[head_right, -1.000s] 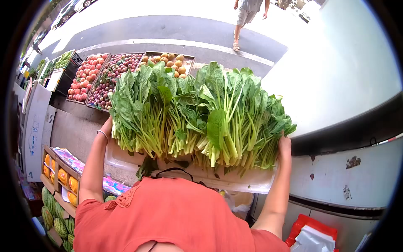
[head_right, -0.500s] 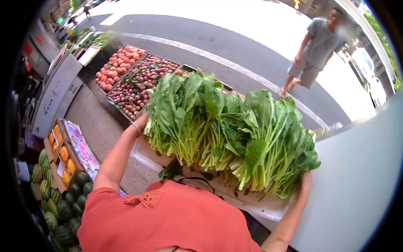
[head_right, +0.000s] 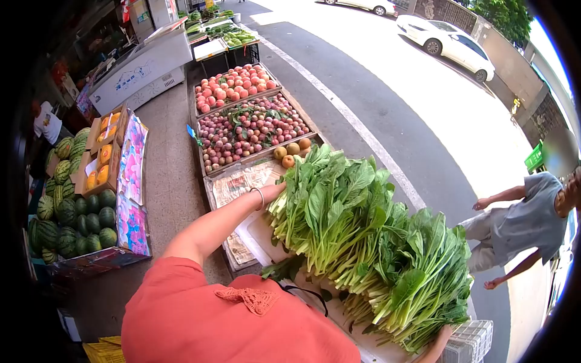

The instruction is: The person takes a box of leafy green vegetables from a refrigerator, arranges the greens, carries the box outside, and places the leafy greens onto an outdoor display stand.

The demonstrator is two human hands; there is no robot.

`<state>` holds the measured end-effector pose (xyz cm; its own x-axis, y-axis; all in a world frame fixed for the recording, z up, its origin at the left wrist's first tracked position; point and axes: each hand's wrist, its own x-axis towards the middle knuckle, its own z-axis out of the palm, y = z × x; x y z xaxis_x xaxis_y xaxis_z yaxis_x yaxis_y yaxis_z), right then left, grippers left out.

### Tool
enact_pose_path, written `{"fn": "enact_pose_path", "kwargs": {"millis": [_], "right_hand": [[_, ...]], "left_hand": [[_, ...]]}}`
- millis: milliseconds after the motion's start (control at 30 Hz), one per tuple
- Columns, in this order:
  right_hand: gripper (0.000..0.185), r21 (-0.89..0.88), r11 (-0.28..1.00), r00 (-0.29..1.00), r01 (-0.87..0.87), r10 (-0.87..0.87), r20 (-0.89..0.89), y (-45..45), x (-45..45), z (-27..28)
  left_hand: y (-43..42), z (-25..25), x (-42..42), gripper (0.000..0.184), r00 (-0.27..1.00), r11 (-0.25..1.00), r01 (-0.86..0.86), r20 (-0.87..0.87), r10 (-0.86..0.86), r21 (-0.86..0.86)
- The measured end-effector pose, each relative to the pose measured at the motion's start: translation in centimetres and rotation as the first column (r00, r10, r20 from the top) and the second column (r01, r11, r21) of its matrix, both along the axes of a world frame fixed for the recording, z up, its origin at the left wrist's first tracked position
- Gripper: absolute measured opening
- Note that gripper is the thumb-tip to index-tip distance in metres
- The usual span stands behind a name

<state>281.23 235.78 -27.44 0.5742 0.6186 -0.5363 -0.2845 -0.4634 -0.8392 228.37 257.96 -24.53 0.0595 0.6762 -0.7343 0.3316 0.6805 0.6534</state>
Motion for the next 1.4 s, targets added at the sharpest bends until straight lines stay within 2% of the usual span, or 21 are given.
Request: {"fn": "enact_pose_path", "kwargs": {"millis": [33,133,167,267,367,400,433,500,567,633,667,700,767,800,900,967,1167,1300,1333,1367,1400], "right_hand": [[0.049,-0.005,1.000,1.000,-0.013,0.013,0.003,2.5,0.6,-1.0],[0.049,-0.009,0.998,0.998,-0.056,0.056,0.005,10.3,2.8,-3.7],[0.049,-0.013,0.998,0.998,-0.067,0.067,-0.010,13.0,3.3,-6.7],[0.049,-0.018,0.998,0.998,-0.061,0.061,0.011,16.9,5.6,-7.0],[0.049,-0.010,0.999,0.998,-0.048,0.049,0.030,19.9,7.3,-7.2],[0.049,-0.011,0.998,0.998,-0.055,0.055,0.007,21.9,8.7,-10.0],[0.049,-0.010,0.999,0.999,-0.046,0.046,0.017,22.8,9.5,-10.6],[0.049,-0.003,0.999,0.999,-0.046,0.046,0.022,25.6,11.9,-12.5],[0.049,-0.008,0.999,0.998,-0.049,0.049,0.039,28.5,14.9,-13.6],[0.049,-0.009,0.998,0.998,-0.054,0.054,0.040,31.1,17.9,-14.1],[0.049,-0.020,0.998,0.997,-0.056,0.057,0.043,32.7,19.4,-14.2],[0.049,-0.019,0.998,0.997,-0.056,0.057,0.044,34.6,21.2,-14.0],[0.049,-0.024,0.997,0.996,-0.069,0.070,0.054,38.2,24.4,-13.4],[0.049,-0.029,0.997,0.995,-0.077,0.078,0.061,40.0,25.9,-12.7],[0.049,-0.043,0.994,0.991,-0.104,0.107,0.074,44.8,29.3,-10.9],[0.049,-0.040,0.993,0.990,-0.112,0.115,0.079,47.8,31.6,-10.0],[0.049,-0.070,0.982,0.980,-0.173,0.179,0.090,60.2,33.8,-8.4],[0.049,-0.079,0.971,0.965,-0.225,0.234,0.121,72.8,33.7,-6.7],[0.049,-0.096,0.968,0.959,-0.232,0.244,0.141,75.0,33.1,-1.6],[0.049,-0.103,0.963,0.954,-0.249,0.262,0.143,77.9,32.6,-1.9],[0.049,-0.105,0.959,0.950,-0.264,0.277,0.143,80.4,32.4,-2.9]], "left_hand": [[1.9,-1.9,1.1,0.057,0.997,0.991,-0.075,0.017,0.074,0.113],[9.5,-3.9,5.2,0.064,0.998,0.994,-0.048,-0.043,0.052,0.094],[12.4,-8.2,4.6,0.065,0.997,0.998,-0.039,-0.062,0.042,0.055],[16.0,-9.2,8.2,0.053,0.995,0.999,-0.034,0.099,0.035,-0.015],[17.9,-8.9,11.5,0.057,0.975,0.999,-0.031,0.221,0.029,0.007],[21.1,-13.8,10.6,0.059,0.996,0.998,-0.052,0.078,0.049,0.034],[21.8,-14.6,11.4,0.063,0.993,0.998,-0.048,0.112,0.044,0.038],[23.7,-16.5,13.3,0.065,0.989,0.985,0.054,-0.142,-0.031,0.163],[25.7,-18.4,16.3,0.065,0.997,0.996,-0.011,-0.074,0.018,0.092],[27.9,-19.3,18.4,0.063,0.946,0.973,0.100,-0.324,-0.027,0.209],[26.9,-14.2,21.7,0.062,0.991,0.993,-0.106,-0.070,0.110,0.061],[28.6,-15.7,22.8,0.062,0.992,0.992,-0.105,-0.062,0.109,0.063],[31.8,-18.1,24.2,0.061,0.970,0.979,0.059,-0.242,-0.010,0.195],[32.5,-17.3,25.0,0.060,0.997,0.992,-0.045,-0.056,0.052,0.118],[34.7,-17.1,25.4,0.060,0.979,0.985,-0.161,-0.116,0.166,0.056],[37.7,-20.4,24.2,0.059,0.979,0.988,-0.076,-0.178,0.100,0.138],[46.0,-16.7,23.3,0.058,0.968,0.970,-0.192,-0.134,0.212,0.147],[55.3,-10.7,23.0,0.056,0.935,0.941,-0.287,-0.162,0.315,0.179],[55.7,-4.7,22.4,0.056,0.934,0.933,-0.337,-0.082,0.348,0.124],[57.7,-3.2,22.1,0.056,0.921,0.917,-0.384,-0.031,0.389,0.104],[59.5,-3.3,21.8,0.056,0.920,0.932,-0.331,-0.168,0.354,0.149]]}}
